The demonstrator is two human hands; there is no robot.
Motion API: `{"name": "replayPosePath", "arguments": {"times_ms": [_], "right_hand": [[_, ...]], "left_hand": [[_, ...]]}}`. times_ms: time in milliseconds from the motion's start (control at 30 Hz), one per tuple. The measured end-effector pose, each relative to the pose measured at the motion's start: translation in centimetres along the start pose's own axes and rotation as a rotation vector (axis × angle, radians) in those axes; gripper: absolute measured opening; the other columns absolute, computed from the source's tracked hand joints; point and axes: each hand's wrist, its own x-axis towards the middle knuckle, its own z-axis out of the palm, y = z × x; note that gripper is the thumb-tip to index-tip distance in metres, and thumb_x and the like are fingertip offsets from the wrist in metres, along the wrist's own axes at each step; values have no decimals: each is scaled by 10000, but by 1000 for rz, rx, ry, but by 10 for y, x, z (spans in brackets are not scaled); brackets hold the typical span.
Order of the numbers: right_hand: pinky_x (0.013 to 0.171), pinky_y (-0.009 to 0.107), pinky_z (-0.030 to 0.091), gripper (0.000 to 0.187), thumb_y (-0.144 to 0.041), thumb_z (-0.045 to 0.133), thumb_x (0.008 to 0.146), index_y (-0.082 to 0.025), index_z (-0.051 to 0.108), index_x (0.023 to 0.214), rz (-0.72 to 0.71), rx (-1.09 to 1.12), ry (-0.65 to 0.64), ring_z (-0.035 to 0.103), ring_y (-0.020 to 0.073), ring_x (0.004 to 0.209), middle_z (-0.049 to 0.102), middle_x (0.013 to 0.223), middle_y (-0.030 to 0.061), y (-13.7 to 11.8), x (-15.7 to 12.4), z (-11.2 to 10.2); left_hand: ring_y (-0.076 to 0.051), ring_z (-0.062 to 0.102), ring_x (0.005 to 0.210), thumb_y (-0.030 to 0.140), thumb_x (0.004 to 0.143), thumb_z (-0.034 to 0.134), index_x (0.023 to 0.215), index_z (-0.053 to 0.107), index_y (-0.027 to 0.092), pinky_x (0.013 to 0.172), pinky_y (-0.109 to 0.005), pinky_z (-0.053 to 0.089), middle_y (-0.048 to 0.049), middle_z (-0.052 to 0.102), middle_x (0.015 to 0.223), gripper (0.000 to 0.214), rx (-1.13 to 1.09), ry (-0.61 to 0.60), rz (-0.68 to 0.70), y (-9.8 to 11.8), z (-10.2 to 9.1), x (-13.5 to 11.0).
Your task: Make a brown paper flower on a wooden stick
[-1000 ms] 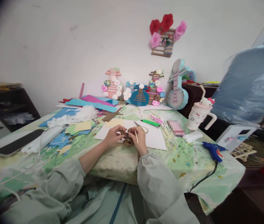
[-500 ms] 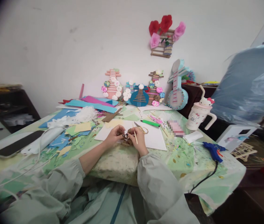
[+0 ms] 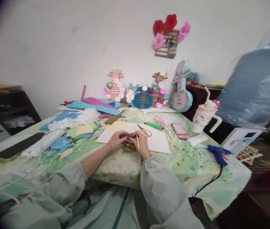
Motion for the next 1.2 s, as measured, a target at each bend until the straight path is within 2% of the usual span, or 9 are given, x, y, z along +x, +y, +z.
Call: {"name": "replayPosePath", "arguments": {"times_ms": [167, 500, 900, 1100, 1200], "right_hand": [[590, 276, 407, 167, -300, 649, 690, -193, 521, 687, 8, -31, 16, 508, 152, 616, 570, 658, -2, 0, 0, 0], [600, 277, 482, 122, -286, 603, 717, -200, 525, 753, 7, 78, -56, 599, 157, 652, 599, 725, 3, 2, -1, 4], [514, 246, 355, 161, -317, 623, 704, -206, 508, 687, -32, -24, -22, 450, 132, 565, 497, 581, -32, -6, -1, 1], [565, 259, 382, 124, -293, 610, 721, -207, 521, 706, -27, 0, -57, 483, 148, 623, 535, 638, -14, -9, -1, 1], [590, 269, 405, 101, -292, 582, 745, -207, 527, 740, -32, 54, -102, 503, 154, 645, 546, 677, -6, -11, -2, 1]], "left_hand": [[-175, 616, 691, 291, 684, 672, 820, 693, 138, 669, -281, 475, -68, 699, 776, 206, 46, 32, 10, 1, 0, -2], [-171, 621, 680, 284, 676, 659, 808, 684, 139, 656, -272, 475, -57, 697, 745, 197, 32, 31, 10, 5, 0, -2], [-139, 579, 607, 309, 642, 695, 746, 650, 133, 618, -258, 445, -35, 658, 670, 209, -5, 63, -37, 5, -1, -2], [-120, 551, 558, 294, 644, 692, 675, 585, 133, 566, -240, 431, -4, 589, 606, 195, -55, 49, -57, 8, -2, -3], [-132, 580, 622, 296, 649, 698, 724, 593, 132, 610, -249, 452, -18, 616, 671, 209, -74, 49, -58, 9, -2, -4]]}}
